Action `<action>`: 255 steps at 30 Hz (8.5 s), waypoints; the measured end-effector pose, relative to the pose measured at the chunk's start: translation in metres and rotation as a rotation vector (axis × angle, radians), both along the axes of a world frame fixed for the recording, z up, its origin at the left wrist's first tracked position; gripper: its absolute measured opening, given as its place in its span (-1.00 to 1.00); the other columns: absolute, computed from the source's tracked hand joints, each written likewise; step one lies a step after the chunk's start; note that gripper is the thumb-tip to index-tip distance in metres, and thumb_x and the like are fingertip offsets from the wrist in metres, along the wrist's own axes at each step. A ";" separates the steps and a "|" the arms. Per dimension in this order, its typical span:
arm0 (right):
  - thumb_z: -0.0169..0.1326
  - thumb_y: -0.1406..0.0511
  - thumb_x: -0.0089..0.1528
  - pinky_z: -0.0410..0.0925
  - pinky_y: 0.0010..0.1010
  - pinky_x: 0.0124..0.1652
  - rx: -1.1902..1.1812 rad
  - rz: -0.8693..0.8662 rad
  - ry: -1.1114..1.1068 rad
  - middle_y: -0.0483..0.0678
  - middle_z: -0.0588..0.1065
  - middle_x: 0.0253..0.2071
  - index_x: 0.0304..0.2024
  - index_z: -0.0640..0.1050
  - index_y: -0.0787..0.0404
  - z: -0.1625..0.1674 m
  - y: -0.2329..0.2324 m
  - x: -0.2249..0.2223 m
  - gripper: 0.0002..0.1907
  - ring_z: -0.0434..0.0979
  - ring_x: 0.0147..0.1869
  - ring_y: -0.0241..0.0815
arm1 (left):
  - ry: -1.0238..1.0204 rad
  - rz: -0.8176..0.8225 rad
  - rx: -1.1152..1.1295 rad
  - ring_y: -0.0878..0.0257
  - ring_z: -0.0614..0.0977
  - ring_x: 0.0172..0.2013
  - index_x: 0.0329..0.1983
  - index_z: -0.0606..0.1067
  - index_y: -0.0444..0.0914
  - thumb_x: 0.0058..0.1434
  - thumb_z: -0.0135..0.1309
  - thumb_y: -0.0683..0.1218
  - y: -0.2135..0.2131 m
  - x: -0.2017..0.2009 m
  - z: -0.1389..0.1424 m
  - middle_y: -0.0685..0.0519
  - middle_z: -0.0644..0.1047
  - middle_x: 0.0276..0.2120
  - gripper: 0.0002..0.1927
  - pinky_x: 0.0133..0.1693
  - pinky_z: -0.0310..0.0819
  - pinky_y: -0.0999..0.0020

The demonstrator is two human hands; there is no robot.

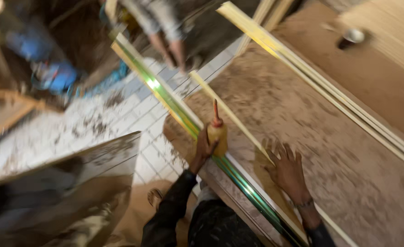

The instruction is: The person applies glue from a yellow bottle along the length of thin white sticks laid on a workbench. They repeatedly pick up sticks, apply glue, and place them back in a pile. The process is repeated for multiple sticks throughout the clip.

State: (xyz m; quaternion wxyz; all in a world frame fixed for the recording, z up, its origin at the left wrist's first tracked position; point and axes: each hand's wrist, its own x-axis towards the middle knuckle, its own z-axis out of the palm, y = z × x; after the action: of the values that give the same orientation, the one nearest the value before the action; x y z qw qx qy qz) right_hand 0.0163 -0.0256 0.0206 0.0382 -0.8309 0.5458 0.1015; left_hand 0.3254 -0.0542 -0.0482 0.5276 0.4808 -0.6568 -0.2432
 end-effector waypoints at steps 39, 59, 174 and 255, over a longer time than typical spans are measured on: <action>0.43 0.12 0.05 0.35 -0.20 0.26 -1.310 -1.538 -0.835 0.18 0.37 0.20 0.35 0.25 0.45 -0.145 0.410 -0.207 0.00 0.44 0.28 0.02 | -0.745 -0.350 -0.317 0.14 0.59 -0.08 -0.12 0.66 -0.04 0.34 0.22 -0.07 -0.110 -0.193 -0.049 0.11 0.60 -0.20 -0.92 -0.02 0.34 0.23; 0.41 0.20 0.02 0.37 -0.19 0.21 -1.242 -1.631 -0.619 0.19 0.41 0.15 0.33 0.24 0.42 -0.164 0.423 -0.197 -0.04 0.47 0.23 0.06 | -0.704 -0.354 -0.432 0.11 0.54 -0.03 -0.29 0.65 -0.07 0.24 0.20 -0.13 -0.189 -0.431 -0.045 0.11 0.60 -0.21 -0.94 0.06 0.18 0.07; 0.24 0.22 0.33 0.37 0.18 0.42 -1.211 -0.549 -2.238 0.16 0.38 0.30 0.37 0.29 0.33 0.034 0.166 -0.081 -0.34 0.47 0.41 0.17 | -0.573 -0.545 -0.148 0.02 0.46 0.11 0.10 0.52 -0.18 0.18 0.26 -0.11 0.004 -0.073 0.000 0.02 0.51 0.04 -0.60 0.15 0.16 -0.07; 0.51 0.26 0.20 0.34 -0.22 0.36 -0.337 -0.373 -1.789 0.01 0.38 0.27 0.37 0.29 0.32 -0.067 -0.093 0.162 -0.15 0.41 0.34 -0.08 | 0.304 0.603 0.315 0.19 0.65 -0.17 -0.10 0.67 -0.29 0.34 0.11 0.07 -0.018 0.151 -0.079 -0.02 0.63 -0.02 -0.66 -0.30 0.45 0.36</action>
State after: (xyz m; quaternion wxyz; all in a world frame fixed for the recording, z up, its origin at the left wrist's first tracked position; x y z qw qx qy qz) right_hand 0.1782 -0.1181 -0.0468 0.3395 -0.4934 0.4456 -0.6654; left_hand 0.4767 -0.0723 -0.1270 0.5867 0.6864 -0.3541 -0.2435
